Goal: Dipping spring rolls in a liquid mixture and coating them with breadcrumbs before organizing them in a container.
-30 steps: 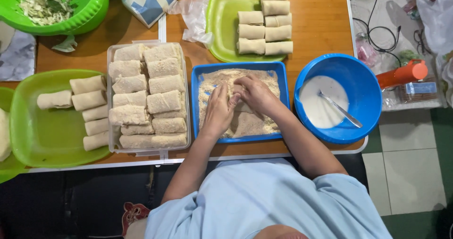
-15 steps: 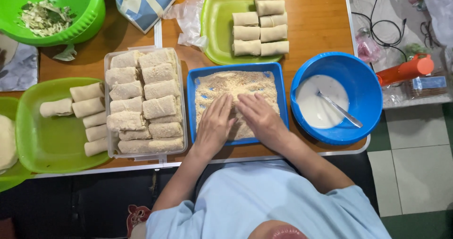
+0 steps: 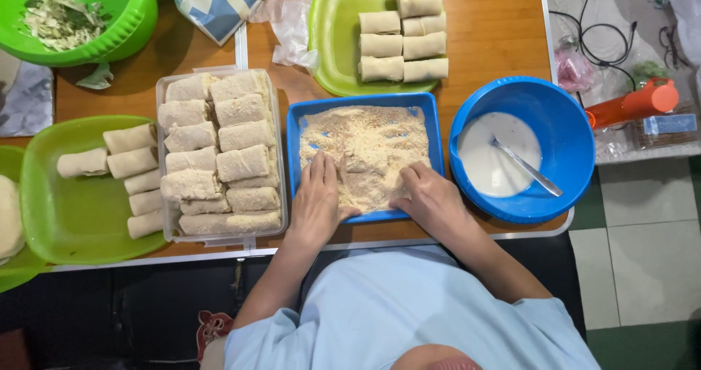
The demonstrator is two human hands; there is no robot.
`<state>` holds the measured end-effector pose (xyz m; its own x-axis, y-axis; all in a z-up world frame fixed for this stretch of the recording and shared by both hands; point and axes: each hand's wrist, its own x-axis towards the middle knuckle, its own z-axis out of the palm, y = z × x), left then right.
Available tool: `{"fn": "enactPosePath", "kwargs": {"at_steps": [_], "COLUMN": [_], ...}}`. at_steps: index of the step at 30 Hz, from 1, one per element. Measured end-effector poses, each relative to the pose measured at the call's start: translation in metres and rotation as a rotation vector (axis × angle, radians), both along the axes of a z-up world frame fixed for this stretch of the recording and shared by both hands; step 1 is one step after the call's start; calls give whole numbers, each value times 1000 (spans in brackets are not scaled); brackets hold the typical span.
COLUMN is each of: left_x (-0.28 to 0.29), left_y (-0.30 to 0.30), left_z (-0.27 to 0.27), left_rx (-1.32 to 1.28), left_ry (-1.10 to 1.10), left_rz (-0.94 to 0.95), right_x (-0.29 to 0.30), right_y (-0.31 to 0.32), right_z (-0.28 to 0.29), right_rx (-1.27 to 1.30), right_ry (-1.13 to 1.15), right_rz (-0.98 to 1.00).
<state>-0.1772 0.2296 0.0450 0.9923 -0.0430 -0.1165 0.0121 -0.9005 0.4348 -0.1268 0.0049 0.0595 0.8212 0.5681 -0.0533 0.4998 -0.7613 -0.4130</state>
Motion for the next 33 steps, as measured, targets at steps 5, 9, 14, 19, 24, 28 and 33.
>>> {"fn": "enactPosePath", "kwargs": {"at_steps": [5,9,14,19,24,28,33], "left_x": [11,9,13,21,20,15,11], "left_y": [-4,-4,3,-2,-15,-11,-10], "left_z": [-14,-34,-59,-45,-8,-10,-9], "left_rx": [8,-62,-104,-108,-128,-80,-115], "left_ry": [74,121,-15,-231,-457,-448,-326], "left_rz": [47,101,168,193,-1,-26,-44], "right_x": [0,2,20,29,23,13,3], "right_y": [5,-4,-3,15,31,28,33], "right_z": [-21,-56,-40,-12,1,-7,-42], "right_rx": [114,181,265,419,513,441,244], "right_ry": [-43,-70,-10,11,-105,-226,-290], "right_rz": [0,4,-27,-20,120,171,285]}}
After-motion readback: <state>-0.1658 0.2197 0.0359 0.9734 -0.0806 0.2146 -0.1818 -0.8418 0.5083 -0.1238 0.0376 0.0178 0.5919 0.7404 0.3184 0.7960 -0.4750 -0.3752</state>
